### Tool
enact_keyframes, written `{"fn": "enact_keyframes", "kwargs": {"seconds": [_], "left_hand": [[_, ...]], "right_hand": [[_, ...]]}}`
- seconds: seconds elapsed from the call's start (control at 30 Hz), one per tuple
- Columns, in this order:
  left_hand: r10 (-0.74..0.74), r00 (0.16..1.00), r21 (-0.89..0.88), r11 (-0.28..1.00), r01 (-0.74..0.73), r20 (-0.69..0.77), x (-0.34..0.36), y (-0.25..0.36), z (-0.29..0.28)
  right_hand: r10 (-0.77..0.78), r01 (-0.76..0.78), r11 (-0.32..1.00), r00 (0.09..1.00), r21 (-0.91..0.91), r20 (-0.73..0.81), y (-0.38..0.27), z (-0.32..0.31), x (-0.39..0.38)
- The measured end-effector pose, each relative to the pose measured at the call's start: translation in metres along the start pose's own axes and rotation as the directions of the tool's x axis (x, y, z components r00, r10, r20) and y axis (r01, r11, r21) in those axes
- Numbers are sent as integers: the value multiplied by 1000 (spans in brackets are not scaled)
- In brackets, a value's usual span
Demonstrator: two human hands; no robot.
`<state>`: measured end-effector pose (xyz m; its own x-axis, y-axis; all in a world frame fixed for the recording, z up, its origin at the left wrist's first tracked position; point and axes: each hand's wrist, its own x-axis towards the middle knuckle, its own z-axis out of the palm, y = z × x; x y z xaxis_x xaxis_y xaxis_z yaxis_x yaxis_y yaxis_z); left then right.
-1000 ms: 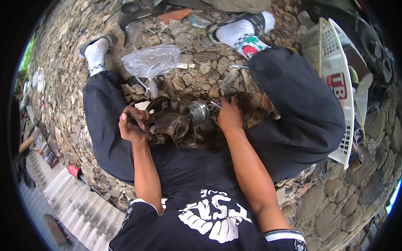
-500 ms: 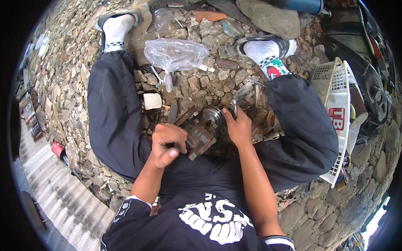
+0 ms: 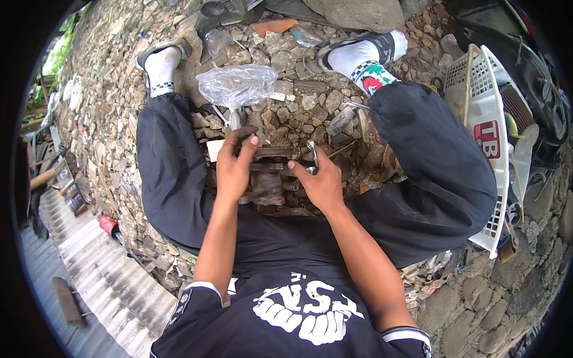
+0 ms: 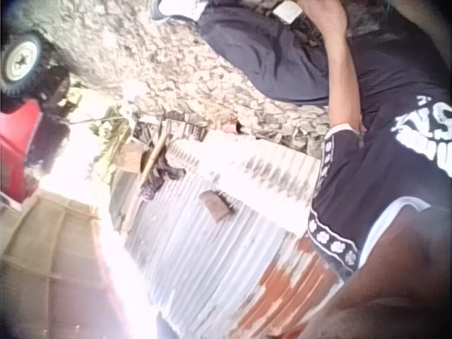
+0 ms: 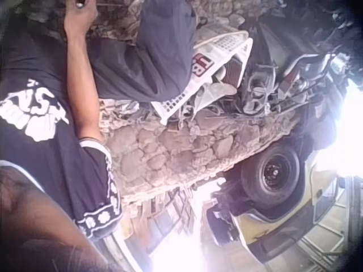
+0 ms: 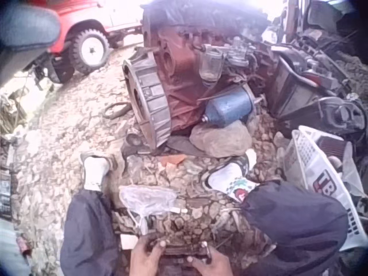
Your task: The person sits on a rocky ground and uses a wrench to loosen and tighten bolts on a cylindrical metal mechanical part. They rotate the part to access different sides and continue adjusting the fasteners with the tool.
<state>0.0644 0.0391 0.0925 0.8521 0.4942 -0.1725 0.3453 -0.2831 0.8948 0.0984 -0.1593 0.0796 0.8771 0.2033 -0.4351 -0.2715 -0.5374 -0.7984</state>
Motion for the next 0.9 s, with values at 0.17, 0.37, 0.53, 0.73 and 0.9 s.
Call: {"fn": "enact_keyframes", "kwargs": {"seconds": [0.17,0.37,0.53,0.73,0.9], "left_hand": [[-91,935,79,995,68,343,7,-5,-24],[-447,803,-98,848,521,394,-3,1,-39],[-491,801,-275,763,585,341,-6,-10,-43],[-600,721,-524,513,680,347,7,-41,-55],[-605,689,-627,368,687,399,16,-90,-62]], "right_hand": [[23,-33,993,996,112,89,1,3,-14],[49,-67,987,991,146,124,22,30,-25],[1,-20,994,985,109,171,12,28,-26],[-115,104,992,979,73,168,5,40,-13],[-25,1,994,978,113,208,2,44,-10]]}}
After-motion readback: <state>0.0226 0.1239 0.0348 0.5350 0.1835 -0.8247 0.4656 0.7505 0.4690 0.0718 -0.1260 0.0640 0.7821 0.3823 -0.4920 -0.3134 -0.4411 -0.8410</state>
